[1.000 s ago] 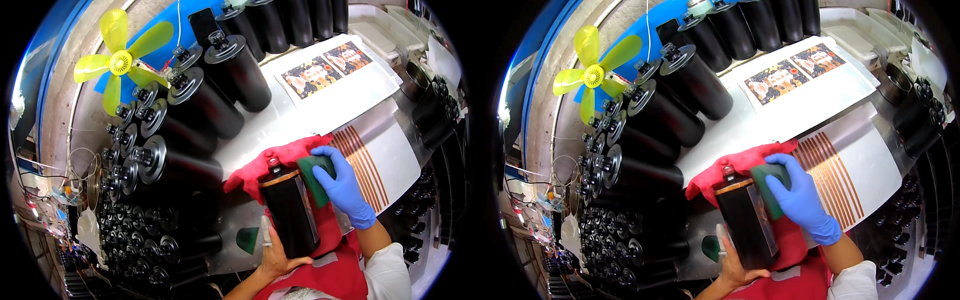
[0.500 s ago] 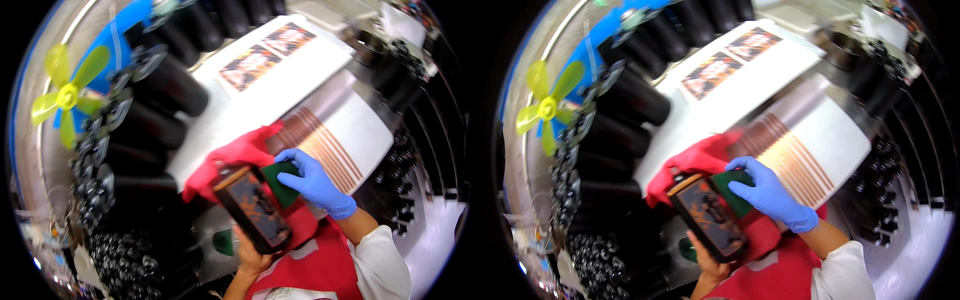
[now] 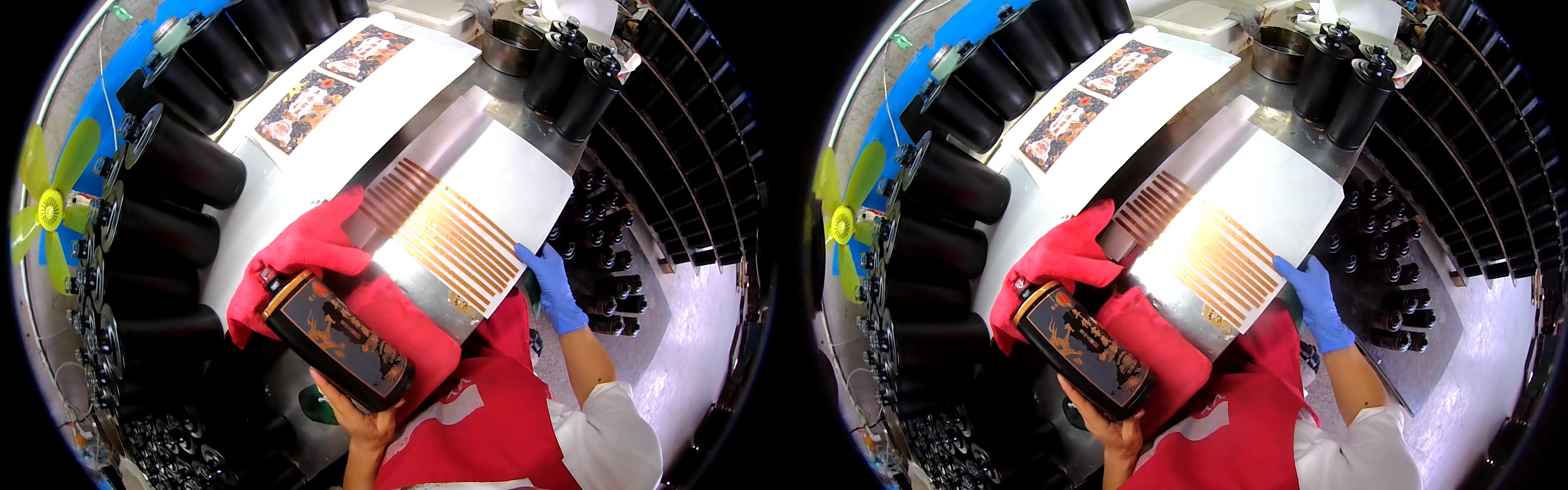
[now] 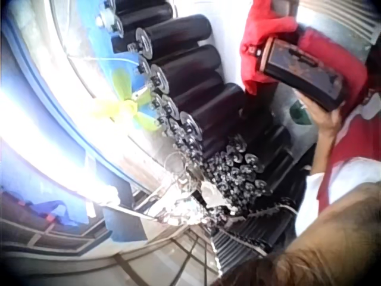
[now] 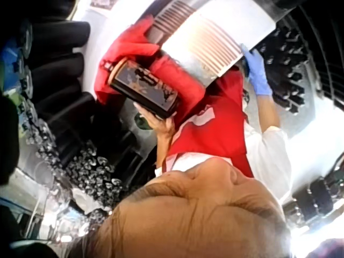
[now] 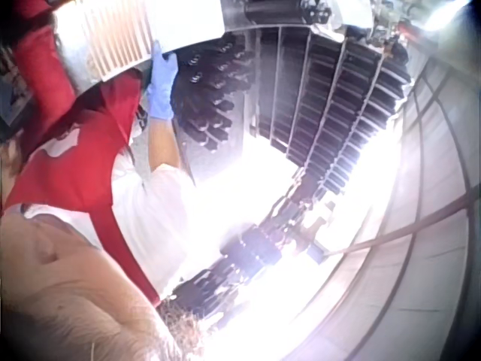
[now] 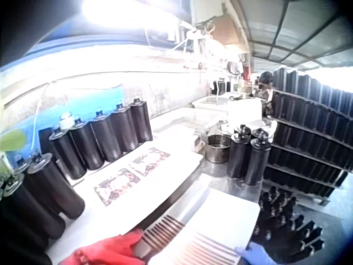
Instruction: The person applies decorative labels to black cylindrical containers. They peel a label from a backing sheet, align it on the container, and smooth it down with a green squeegee tool. The process is repeated for multiple containers in a production setting.
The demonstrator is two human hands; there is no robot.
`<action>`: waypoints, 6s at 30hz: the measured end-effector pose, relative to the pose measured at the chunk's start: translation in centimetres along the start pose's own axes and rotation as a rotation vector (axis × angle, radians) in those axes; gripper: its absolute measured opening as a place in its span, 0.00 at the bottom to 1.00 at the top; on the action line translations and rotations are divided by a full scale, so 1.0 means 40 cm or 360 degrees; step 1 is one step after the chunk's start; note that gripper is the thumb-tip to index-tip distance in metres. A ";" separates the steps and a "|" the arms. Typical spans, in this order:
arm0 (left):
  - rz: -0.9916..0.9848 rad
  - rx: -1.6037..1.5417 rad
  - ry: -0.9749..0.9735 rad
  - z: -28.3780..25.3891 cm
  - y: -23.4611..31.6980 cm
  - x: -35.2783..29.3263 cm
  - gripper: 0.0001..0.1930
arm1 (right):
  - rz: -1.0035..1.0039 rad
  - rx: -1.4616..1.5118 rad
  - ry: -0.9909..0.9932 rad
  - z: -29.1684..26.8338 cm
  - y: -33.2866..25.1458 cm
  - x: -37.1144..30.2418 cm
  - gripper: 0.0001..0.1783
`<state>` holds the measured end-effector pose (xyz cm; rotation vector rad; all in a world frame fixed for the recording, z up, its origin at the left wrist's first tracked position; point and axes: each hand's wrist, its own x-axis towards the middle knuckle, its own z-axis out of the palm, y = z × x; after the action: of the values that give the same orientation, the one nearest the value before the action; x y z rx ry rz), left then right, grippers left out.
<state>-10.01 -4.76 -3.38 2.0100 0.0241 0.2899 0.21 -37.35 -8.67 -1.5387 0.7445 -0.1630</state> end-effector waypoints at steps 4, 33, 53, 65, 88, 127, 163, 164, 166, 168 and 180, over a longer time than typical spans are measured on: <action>0.0034 0.0147 -0.0020 -0.007 0.021 0.006 0.55 | 0.0254 -0.0260 -0.0342 -0.085 -0.062 0.011 0.13; -0.0350 -0.0502 -0.0286 -0.149 0.219 -0.002 0.03 | -0.0124 -0.0603 -0.1517 0.038 -0.417 -0.121 0.04; -0.0786 -0.0749 0.0522 -0.048 0.118 -0.025 0.10 | 0.0021 -0.0770 -0.1370 0.041 -0.270 0.036 0.06; -0.0705 -0.1189 0.0302 -0.017 0.104 0.010 0.46 | 0.0050 -0.0867 -0.1411 0.047 -0.272 0.045 0.06; 0.0526 0.0959 0.0069 0.035 0.113 0.061 0.44 | -0.0131 -0.0988 -0.1354 0.100 -0.241 0.034 0.07; 0.0529 0.0781 0.0148 -0.017 0.063 0.049 0.38 | -0.0057 -0.0629 -0.1899 0.165 -0.298 -0.179 0.06; -0.0316 -0.1386 -0.0107 -0.006 0.067 0.027 0.51 | -0.0069 -0.0442 -0.1331 0.069 -0.291 -0.097 0.05; -0.0331 -0.1395 -0.0089 -0.004 0.068 0.026 0.51 | -0.0067 -0.0433 -0.1337 0.070 -0.288 -0.095 0.04; -0.0303 -0.1414 -0.0081 -0.003 0.068 0.027 0.53 | -0.0055 -0.0473 -0.1350 0.071 -0.285 -0.090 0.04; -0.0311 -0.1420 -0.0050 0.001 0.072 0.031 0.54 | -0.0038 -0.0499 -0.1354 0.073 -0.281 -0.086 0.04; 0.0233 0.0411 0.0008 0.013 0.120 0.046 0.62 | 0.0073 -0.0784 -0.1414 0.132 -0.236 -0.082 0.05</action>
<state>-8.64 -7.08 1.02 2.2719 -0.0869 0.4022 3.76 -31.80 0.53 -1.8207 0.0955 0.7506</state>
